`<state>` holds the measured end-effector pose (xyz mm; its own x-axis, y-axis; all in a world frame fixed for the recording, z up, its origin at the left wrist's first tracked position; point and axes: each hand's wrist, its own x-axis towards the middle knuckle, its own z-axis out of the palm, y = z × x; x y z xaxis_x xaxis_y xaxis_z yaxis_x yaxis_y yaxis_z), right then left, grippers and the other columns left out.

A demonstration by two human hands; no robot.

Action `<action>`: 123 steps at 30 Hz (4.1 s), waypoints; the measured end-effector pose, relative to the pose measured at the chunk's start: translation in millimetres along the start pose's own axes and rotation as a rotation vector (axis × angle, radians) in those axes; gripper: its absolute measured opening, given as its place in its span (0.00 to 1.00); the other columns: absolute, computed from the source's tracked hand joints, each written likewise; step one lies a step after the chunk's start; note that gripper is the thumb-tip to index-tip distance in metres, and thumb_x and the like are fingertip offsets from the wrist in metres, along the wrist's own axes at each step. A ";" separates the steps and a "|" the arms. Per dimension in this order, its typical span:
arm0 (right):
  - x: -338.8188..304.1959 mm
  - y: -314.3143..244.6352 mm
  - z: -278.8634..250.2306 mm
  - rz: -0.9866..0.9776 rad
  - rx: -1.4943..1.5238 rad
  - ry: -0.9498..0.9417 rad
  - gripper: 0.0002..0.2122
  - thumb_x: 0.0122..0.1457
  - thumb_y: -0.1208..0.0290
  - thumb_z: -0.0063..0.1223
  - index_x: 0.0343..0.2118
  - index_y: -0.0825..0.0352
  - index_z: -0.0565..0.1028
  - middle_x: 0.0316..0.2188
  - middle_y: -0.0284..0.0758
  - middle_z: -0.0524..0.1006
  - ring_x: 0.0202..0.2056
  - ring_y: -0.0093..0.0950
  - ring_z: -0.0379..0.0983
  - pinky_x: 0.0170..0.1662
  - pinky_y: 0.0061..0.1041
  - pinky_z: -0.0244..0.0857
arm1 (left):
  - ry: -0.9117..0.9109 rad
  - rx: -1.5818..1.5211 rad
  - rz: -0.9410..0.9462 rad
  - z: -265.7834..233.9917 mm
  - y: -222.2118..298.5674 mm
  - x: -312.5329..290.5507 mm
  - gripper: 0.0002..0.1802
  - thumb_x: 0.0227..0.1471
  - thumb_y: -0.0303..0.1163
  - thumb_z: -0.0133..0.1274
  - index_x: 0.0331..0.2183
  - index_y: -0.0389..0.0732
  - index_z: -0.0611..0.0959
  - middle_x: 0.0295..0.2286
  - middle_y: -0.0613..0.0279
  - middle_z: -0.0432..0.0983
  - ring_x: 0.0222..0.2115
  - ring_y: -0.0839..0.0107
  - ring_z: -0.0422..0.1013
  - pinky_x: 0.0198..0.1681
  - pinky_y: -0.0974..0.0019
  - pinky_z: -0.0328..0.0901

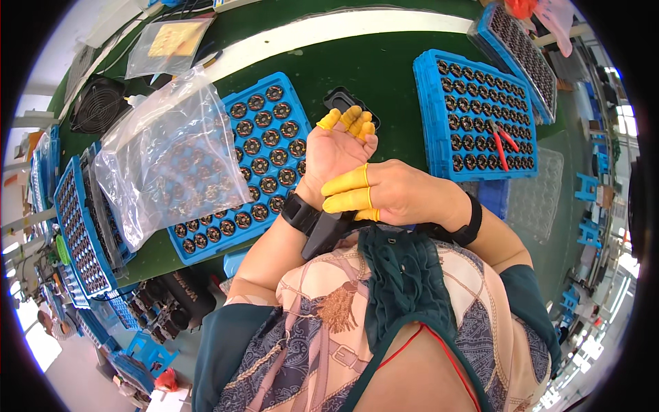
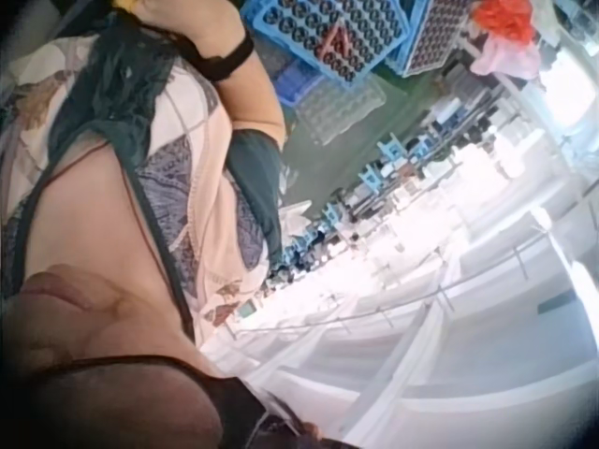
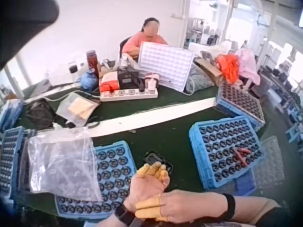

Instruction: Assembling and trimming electronic components using pliers and organizing them into trays and bags.

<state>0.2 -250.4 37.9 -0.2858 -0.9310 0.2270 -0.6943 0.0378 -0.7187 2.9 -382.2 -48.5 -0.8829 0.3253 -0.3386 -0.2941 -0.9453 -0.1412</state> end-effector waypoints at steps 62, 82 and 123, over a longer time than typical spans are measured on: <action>-3.7 -22.5 22.2 0.366 0.383 -0.173 0.33 0.51 0.78 0.49 0.61 0.65 0.52 0.52 0.48 0.66 0.34 0.38 0.72 0.39 0.31 0.66 | 0.177 0.577 0.655 27.4 43.3 6.1 0.14 0.57 0.37 0.42 0.38 0.38 0.76 0.33 0.58 0.75 0.32 0.68 0.71 0.34 0.69 0.64; -57.2 58.1 -2.2 0.752 0.855 0.816 0.15 0.59 0.73 0.41 0.50 0.68 0.69 0.41 0.36 0.75 0.41 0.25 0.72 0.43 0.24 0.66 | 0.083 2.305 1.012 13.7 13.4 14.4 0.09 0.43 0.25 0.55 0.32 0.38 0.81 0.32 0.53 0.74 0.33 0.56 0.71 0.36 0.62 0.66; -61.3 36.8 2.5 0.688 1.383 0.486 0.15 0.59 0.69 0.47 0.46 0.70 0.69 0.35 0.38 0.76 0.31 0.28 0.75 0.34 0.23 0.71 | -0.040 1.331 0.290 22.3 -7.5 -39.8 0.24 0.48 0.14 0.48 0.50 0.34 0.71 0.38 0.63 0.73 0.37 0.78 0.70 0.37 0.78 0.64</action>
<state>-6.3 -192.8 -4.2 -0.6328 -0.6697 -0.3887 0.6642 -0.2114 -0.7170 32.1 -388.5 -13.2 -0.9760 0.1330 -0.1725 -0.2050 -0.2943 0.9335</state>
